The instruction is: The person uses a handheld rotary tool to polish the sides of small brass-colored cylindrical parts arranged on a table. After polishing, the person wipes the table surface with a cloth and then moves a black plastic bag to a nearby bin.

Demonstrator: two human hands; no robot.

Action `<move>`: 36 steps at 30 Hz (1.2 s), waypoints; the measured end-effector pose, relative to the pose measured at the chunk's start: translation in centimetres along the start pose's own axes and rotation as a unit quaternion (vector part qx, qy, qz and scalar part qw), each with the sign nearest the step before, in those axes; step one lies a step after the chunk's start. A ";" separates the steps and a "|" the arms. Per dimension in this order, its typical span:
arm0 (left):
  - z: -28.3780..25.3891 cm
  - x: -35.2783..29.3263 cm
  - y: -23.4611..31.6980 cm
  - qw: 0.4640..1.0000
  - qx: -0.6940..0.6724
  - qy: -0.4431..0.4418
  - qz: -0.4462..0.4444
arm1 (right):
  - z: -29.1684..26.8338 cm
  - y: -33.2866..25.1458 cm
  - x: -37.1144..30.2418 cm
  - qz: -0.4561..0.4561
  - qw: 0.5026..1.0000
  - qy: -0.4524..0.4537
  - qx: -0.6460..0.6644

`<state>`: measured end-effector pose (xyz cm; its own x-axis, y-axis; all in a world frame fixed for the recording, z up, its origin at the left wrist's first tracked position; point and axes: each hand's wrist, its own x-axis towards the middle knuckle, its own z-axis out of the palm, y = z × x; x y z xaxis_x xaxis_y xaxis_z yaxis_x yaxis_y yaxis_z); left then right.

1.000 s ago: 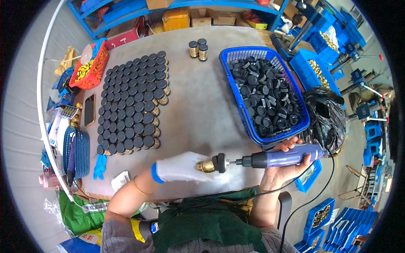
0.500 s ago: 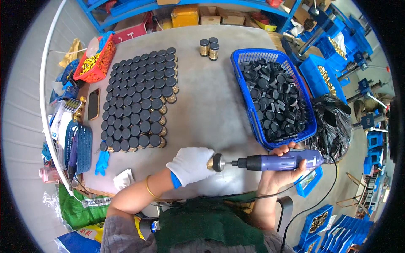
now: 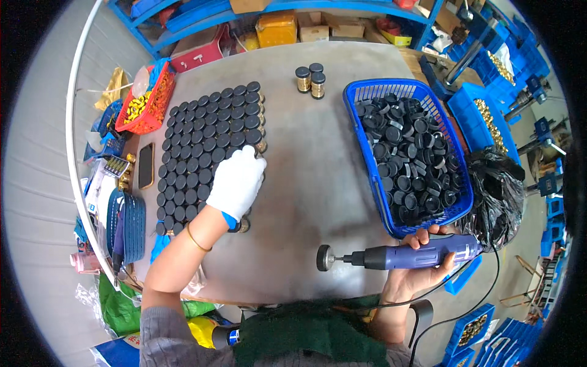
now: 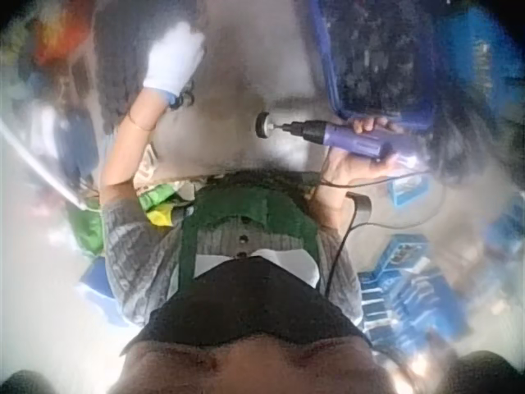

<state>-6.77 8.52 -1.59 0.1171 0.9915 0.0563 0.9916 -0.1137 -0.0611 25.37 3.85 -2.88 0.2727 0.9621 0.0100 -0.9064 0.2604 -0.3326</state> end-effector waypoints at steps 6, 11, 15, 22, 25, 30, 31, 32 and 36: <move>-0.2 10.0 -0.4 0.986 -0.109 0.119 0.051 | 0.4 0.6 0.8 0.030 0.999 0.011 0.009; 1.8 21.9 -1.2 0.988 -0.110 0.029 -0.103 | 0.7 0.4 0.9 0.036 0.999 0.010 0.008; 4.8 23.2 -3.4 0.977 -0.186 0.032 -0.097 | 1.0 0.3 1.2 0.023 0.999 0.029 -0.010; 1.2 7.5 -0.2 0.476 -0.858 -0.100 -0.168 | 0.2 -1.1 2.8 -0.063 0.997 0.002 0.033; -1.5 -0.9 4.7 0.321 -0.884 -0.277 -0.197 | 0.7 -1.7 3.2 -0.050 0.994 -0.006 0.093; -2.5 -6.4 9.7 0.809 -0.521 -0.266 0.052 | 1.4 -1.4 1.7 0.009 0.998 -0.031 0.047; -2.6 -6.6 10.1 0.849 -0.450 -0.270 0.053 | 1.2 -1.3 1.4 0.021 0.998 -0.043 0.038; -2.6 -6.6 10.4 0.885 -0.375 -0.271 0.057 | 1.3 -1.1 1.1 0.002 0.999 -0.034 0.017; -2.9 -7.0 11.4 0.930 -0.280 -0.233 0.041 | 0.0 -1.0 0.6 -0.026 0.999 -0.007 -0.024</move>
<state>3.90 0.09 0.19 0.2876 0.8831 -0.3707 0.8682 -0.0769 0.4902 26.48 4.15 -2.55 0.3143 0.9484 0.0413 -0.8748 0.3063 -0.3754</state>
